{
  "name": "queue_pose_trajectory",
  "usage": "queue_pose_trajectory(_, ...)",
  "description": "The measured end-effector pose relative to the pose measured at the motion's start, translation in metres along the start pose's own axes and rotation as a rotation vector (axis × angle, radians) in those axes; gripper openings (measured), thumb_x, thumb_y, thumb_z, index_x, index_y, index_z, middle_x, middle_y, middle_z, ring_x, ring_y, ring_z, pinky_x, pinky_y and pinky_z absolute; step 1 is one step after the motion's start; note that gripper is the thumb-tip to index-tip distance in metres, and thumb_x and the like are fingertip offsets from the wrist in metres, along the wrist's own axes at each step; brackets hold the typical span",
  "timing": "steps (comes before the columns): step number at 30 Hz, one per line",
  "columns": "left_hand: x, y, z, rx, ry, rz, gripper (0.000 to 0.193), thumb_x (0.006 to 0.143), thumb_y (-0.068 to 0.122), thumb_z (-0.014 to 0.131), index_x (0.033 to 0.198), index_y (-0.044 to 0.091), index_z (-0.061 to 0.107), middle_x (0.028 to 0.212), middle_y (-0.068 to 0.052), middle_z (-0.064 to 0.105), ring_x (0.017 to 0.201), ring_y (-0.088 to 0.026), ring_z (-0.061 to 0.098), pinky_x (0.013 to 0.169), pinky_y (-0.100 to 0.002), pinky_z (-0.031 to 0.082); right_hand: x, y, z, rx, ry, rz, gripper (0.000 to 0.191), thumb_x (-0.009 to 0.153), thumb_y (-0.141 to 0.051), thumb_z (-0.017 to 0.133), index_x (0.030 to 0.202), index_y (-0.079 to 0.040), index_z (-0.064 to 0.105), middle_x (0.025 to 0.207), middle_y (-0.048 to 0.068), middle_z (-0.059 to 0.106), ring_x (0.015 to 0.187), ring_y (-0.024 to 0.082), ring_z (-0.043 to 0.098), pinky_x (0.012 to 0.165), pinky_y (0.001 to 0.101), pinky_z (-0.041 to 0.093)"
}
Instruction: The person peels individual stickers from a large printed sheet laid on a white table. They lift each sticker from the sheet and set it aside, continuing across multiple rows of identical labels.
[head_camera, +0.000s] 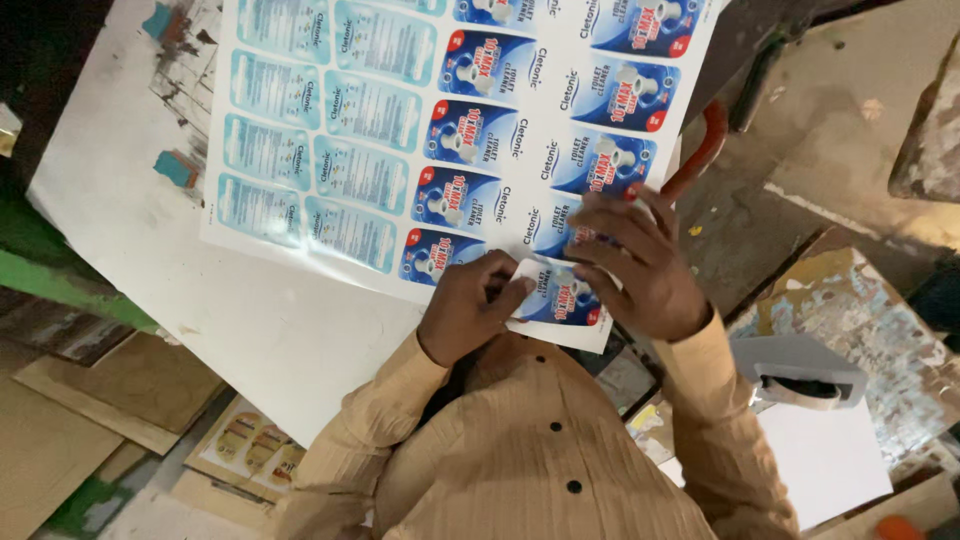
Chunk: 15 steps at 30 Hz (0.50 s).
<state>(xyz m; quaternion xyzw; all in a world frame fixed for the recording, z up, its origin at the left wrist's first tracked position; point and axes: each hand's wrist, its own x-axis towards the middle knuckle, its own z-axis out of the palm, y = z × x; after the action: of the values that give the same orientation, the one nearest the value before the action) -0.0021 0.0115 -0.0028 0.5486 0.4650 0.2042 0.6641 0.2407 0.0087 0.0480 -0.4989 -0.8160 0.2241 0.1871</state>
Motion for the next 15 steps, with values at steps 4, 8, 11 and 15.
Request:
queue_pose_trajectory(4,-0.011,0.009,-0.010,-0.252,-0.040,-0.228,0.019,0.098,0.016,0.067,0.102,-0.003,0.066,0.080,-0.009,0.076,0.070,-0.014,0.077,0.047,-0.023,0.054,0.034,0.014,-0.003,-0.082,-0.218,-0.115,0.044,0.089,-0.023,0.077,0.131,-0.017,0.066,0.159,0.011,0.048,0.154,0.033,0.034,0.130,0.0512,0.011)
queue_pose_trajectory(8,-0.018,0.005,-0.013,-0.323,-0.008,-0.321,0.020,0.096,0.013,0.068,0.104,-0.005,0.066,0.081,-0.011,0.076,0.069,-0.016,0.078,0.047,-0.024,0.055,0.053,0.015,0.009,-0.007,-0.316,-0.145,0.062,0.082,-0.023,0.078,0.142,-0.019,0.059,0.165,0.012,0.034,0.158,0.033,0.019,0.124,0.0580,-0.004)
queue_pose_trajectory(11,-0.016,-0.004,0.010,-0.391,0.021,-0.351,0.021,0.097,0.012,0.067,0.108,-0.007,0.065,0.083,-0.012,0.076,0.072,-0.016,0.079,0.050,-0.024,0.057,0.044,0.026,0.013,0.018,-0.323,-0.128,0.064,0.081,-0.024,0.079,0.142,-0.021,0.059,0.167,0.012,0.032,0.159,0.034,0.017,0.124,0.0603,-0.006)
queue_pose_trajectory(15,-0.025,0.001,0.019,-0.444,0.027,-0.389,0.025,0.097,0.010,0.066,0.115,-0.007,0.063,0.085,-0.013,0.077,0.072,-0.015,0.078,0.053,-0.024,0.056,0.040,0.033,0.017,0.021,-0.326,-0.132,0.065,0.081,-0.025,0.080,0.143,-0.020,0.060,0.168,0.012,0.032,0.159,0.034,0.017,0.123,0.0622,-0.007)
